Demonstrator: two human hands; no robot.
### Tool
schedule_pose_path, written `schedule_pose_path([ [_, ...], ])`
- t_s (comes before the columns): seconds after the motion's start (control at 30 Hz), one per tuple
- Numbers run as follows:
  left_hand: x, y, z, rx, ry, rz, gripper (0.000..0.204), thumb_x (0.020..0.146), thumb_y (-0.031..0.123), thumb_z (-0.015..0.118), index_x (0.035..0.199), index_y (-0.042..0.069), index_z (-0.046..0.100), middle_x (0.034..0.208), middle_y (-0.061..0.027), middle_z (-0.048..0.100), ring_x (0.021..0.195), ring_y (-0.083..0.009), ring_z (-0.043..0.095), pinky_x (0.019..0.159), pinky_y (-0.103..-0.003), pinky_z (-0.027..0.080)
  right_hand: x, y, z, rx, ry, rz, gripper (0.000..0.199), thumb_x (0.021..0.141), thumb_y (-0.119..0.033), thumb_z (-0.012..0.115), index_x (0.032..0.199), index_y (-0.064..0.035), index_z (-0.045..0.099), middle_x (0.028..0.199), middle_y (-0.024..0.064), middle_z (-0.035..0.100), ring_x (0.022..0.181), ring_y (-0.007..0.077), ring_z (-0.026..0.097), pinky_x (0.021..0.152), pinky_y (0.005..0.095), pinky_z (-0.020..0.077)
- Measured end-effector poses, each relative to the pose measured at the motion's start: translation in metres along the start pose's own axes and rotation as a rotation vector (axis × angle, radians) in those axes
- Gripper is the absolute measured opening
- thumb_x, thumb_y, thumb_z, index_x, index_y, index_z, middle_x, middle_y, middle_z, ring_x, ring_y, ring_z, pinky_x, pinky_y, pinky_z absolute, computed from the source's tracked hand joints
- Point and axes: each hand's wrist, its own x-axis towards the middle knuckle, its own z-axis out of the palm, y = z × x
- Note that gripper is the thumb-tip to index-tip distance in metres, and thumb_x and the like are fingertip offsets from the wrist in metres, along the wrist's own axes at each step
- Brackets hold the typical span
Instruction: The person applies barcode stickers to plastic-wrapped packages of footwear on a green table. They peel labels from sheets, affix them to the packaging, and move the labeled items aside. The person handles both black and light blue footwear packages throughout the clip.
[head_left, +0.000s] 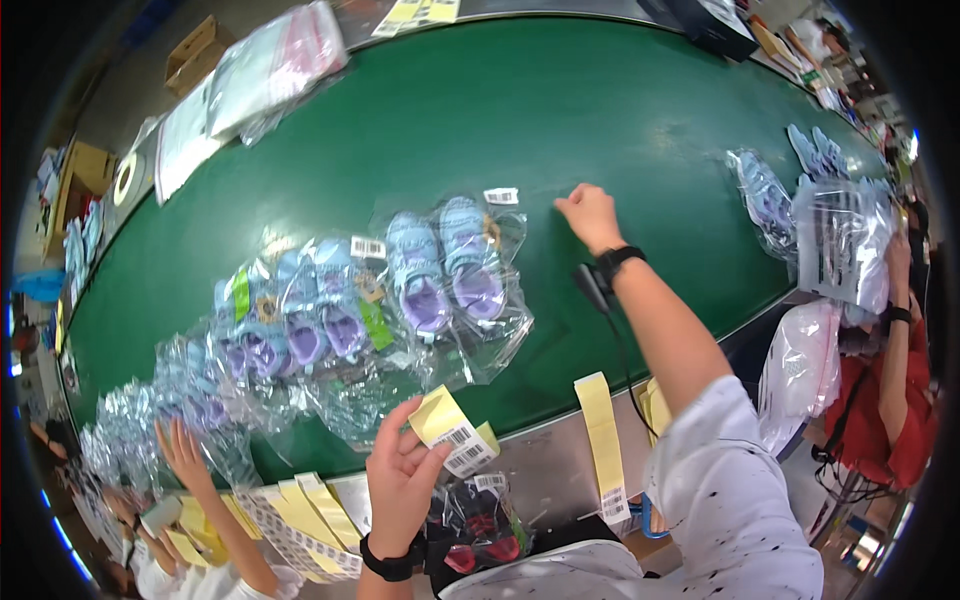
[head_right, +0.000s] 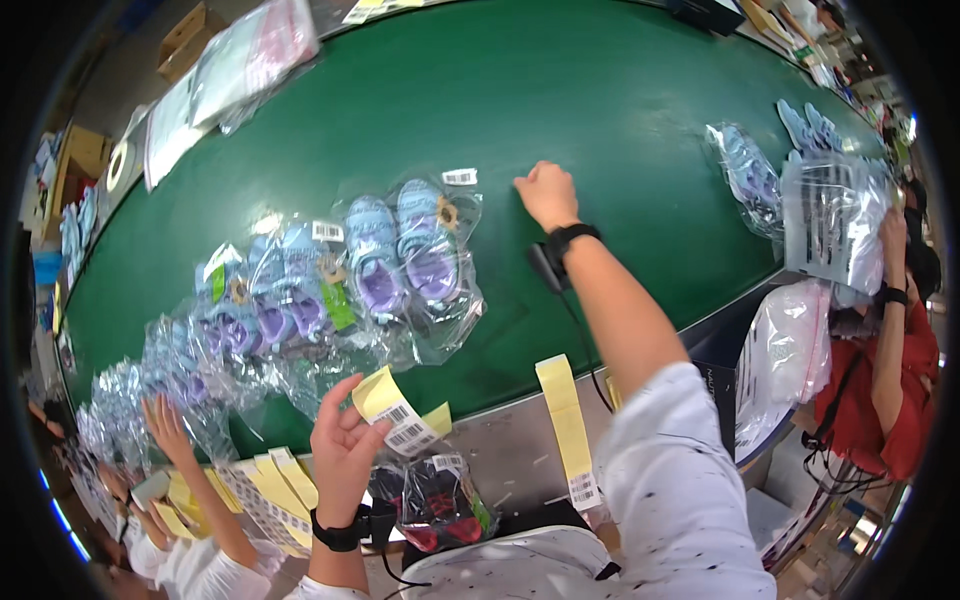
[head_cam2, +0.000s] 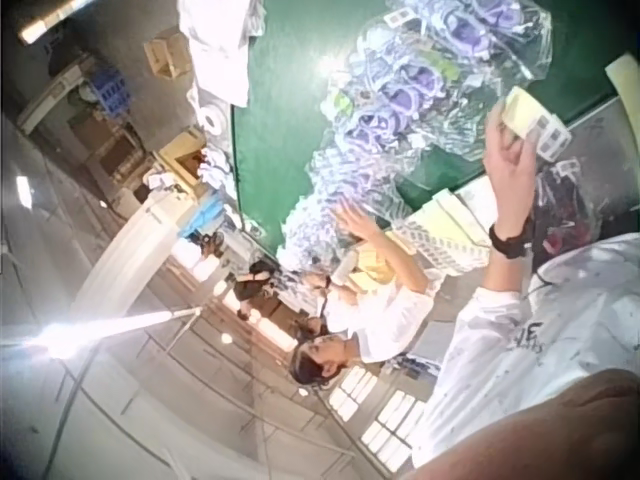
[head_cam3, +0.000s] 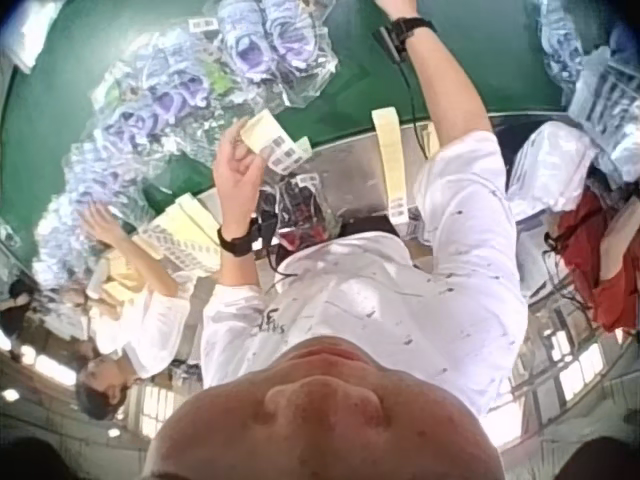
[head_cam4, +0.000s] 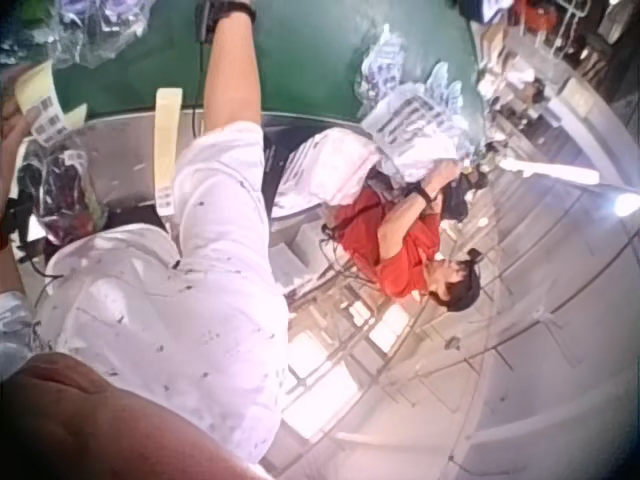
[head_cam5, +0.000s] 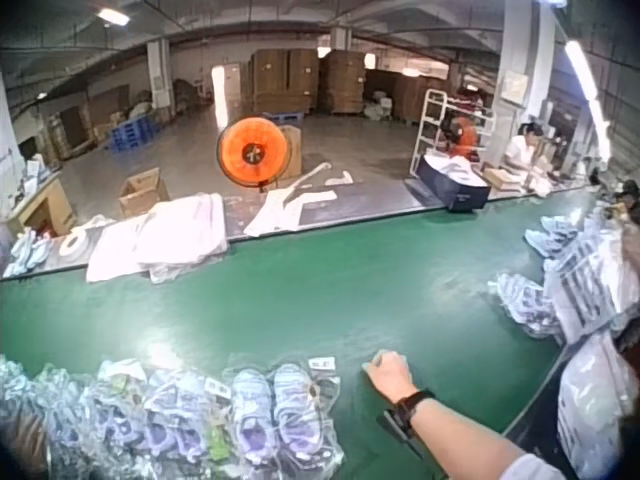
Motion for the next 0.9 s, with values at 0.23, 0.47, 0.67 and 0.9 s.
schedule_pose_path([
  [0.23, -0.008, -0.02, -0.013, 0.044, 0.059, 0.082, 0.023, 0.093, -0.002, 0.06, 0.116, -0.003, 0.064, 0.096, -0.0056, 0.07, 0.08, -0.0039, 0.059, 0.067, -0.018, 0.046, -0.23, -0.102, -0.052, 0.762, -0.788, -0.313, 0.015, 0.086, -0.011, 0.073, 0.083, 0.0012, 0.065, 0.069, 0.0018, 0.056, 0.061, 0.0085, 0.053, 0.055, 0.0246, 0.044],
  [0.47, -0.012, -0.014, -0.004, 0.037, 0.019, 0.077, 0.025, 0.093, -0.004, 0.059, 0.117, -0.005, 0.061, 0.105, -0.0105, 0.07, 0.094, -0.0104, 0.065, 0.078, -0.021, 0.051, -0.272, -0.102, -0.049, 0.757, -0.638, -0.441, 0.015, 0.081, -0.005, 0.075, 0.084, 0.0031, 0.063, 0.077, 0.0047, 0.056, 0.065, 0.0099, 0.055, 0.058, 0.025, 0.0446],
  [0.67, -0.015, -0.017, 0.001, 0.372, -0.039, 0.22, 0.023, 0.089, -0.001, 0.065, 0.111, 0.002, 0.068, 0.097, -0.0065, 0.073, 0.078, -0.0072, 0.067, 0.067, -0.023, 0.052, -0.265, -0.096, -0.06, 0.764, -0.496, -0.418, 0.026, 0.074, 0.002, 0.075, 0.099, -0.0008, 0.07, 0.089, 0.0044, 0.057, 0.07, 0.0096, 0.054, 0.063, 0.0237, 0.0442],
  [0.9, -0.008, -0.009, 0.011, 0.367, -0.072, 0.268, 0.024, 0.089, 0.003, 0.066, 0.113, 0.003, 0.068, 0.098, -0.0066, 0.073, 0.077, -0.0102, 0.069, 0.067, -0.024, 0.052, -0.268, -0.092, -0.071, 0.726, -0.339, -0.479, 0.013, 0.074, 0.006, 0.073, 0.085, 0.001, 0.069, 0.079, 0.007, 0.056, 0.072, 0.0159, 0.055, 0.061, 0.0275, 0.0412],
])
